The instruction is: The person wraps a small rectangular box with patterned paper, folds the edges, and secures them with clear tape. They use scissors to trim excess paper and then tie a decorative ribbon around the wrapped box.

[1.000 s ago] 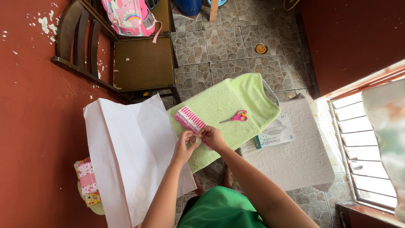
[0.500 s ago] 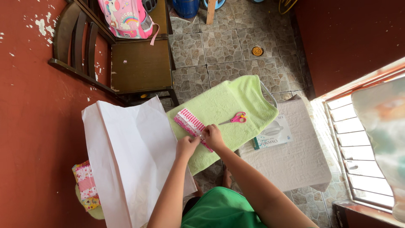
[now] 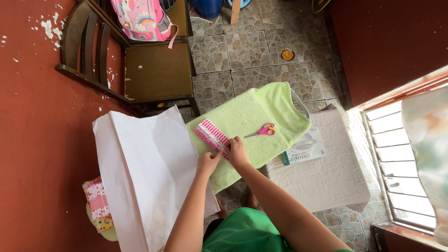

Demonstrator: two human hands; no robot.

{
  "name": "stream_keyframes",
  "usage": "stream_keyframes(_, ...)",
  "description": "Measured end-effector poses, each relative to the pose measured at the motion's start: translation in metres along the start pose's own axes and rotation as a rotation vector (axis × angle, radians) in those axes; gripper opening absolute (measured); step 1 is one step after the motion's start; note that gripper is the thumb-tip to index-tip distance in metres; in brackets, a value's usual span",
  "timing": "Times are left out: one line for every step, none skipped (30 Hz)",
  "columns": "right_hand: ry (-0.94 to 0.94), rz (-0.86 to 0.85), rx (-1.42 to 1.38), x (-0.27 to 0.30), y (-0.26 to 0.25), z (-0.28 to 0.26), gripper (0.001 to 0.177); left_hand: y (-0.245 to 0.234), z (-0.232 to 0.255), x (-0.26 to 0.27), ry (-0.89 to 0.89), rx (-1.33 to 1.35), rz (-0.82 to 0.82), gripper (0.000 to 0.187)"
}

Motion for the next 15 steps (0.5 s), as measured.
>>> stream_keyframes(-0.004,0.033,-0.009,-0.001,0.000,-0.001,0.022,0.000,-0.001,-0.001,-0.010,-0.007,0.001,0.064)
stream_keyframes(-0.008,0.067,-0.018,-0.002,-0.001,-0.002,0.032,-0.001,-0.002,-0.001,-0.020,-0.013,0.003,0.065)
stream_keyframes(-0.012,0.100,-0.027,-0.004,-0.002,-0.003,0.042,-0.001,-0.004,-0.001,-0.029,-0.020,0.003,0.066)
stream_keyframes(0.036,0.071,-0.020,-0.006,-0.003,-0.004,0.044,0.000,-0.004,-0.001,-0.041,-0.015,0.003,0.066)
stream_keyframes(0.084,0.046,-0.014,-0.009,-0.004,-0.005,0.046,0.000,-0.004,-0.001,-0.049,-0.011,0.001,0.066)
stream_keyframes(0.132,0.021,-0.008,-0.011,-0.006,-0.006,0.047,0.000,-0.003,-0.001,-0.057,-0.008,-0.001,0.066)
stream_keyframes(0.116,0.018,-0.003,-0.011,-0.008,-0.009,0.048,0.001,-0.004,0.000,-0.077,0.012,-0.011,0.067)
stream_keyframes(0.100,0.014,0.003,-0.012,-0.010,-0.012,0.049,0.002,-0.004,0.001,-0.097,0.032,-0.021,0.068)
stream_keyframes(0.085,0.012,0.007,-0.012,-0.012,-0.015,0.050,0.002,-0.004,0.003,-0.116,0.050,-0.032,0.068)
stream_keyframes(0.102,-0.014,-0.009,-0.011,-0.013,-0.018,0.053,0.001,-0.004,0.004,-0.092,0.064,0.003,0.065)
stream_keyframes(0.120,-0.038,-0.023,-0.009,-0.013,-0.019,0.056,0.001,-0.003,0.005,-0.067,0.079,0.036,0.062)
stream_keyframes(0.139,-0.062,-0.036,-0.007,-0.013,-0.019,0.059,0.001,-0.002,0.007,-0.042,0.093,0.069,0.060)
stream_keyframes(0.115,-0.050,-0.034,-0.007,-0.013,-0.019,0.057,0.002,-0.001,0.007,-0.042,0.085,0.046,0.059)
stream_keyframes(0.091,-0.038,-0.032,-0.006,-0.012,-0.018,0.054,0.003,-0.001,0.008,-0.042,0.076,0.023,0.058)
stream_keyframes(0.068,-0.025,-0.030,-0.006,-0.010,-0.014,0.052,0.004,-0.002,0.008,-0.043,0.066,-0.001,0.057)
Point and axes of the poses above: each hand's wrist, its own x-axis away from the middle knuckle, its own y-axis out of the palm, z = x × y, the point moved 2 cm from there along -x, towards the middle knuckle, and after that the axes turned 4 degrees about -x, right-handed, at the moved point
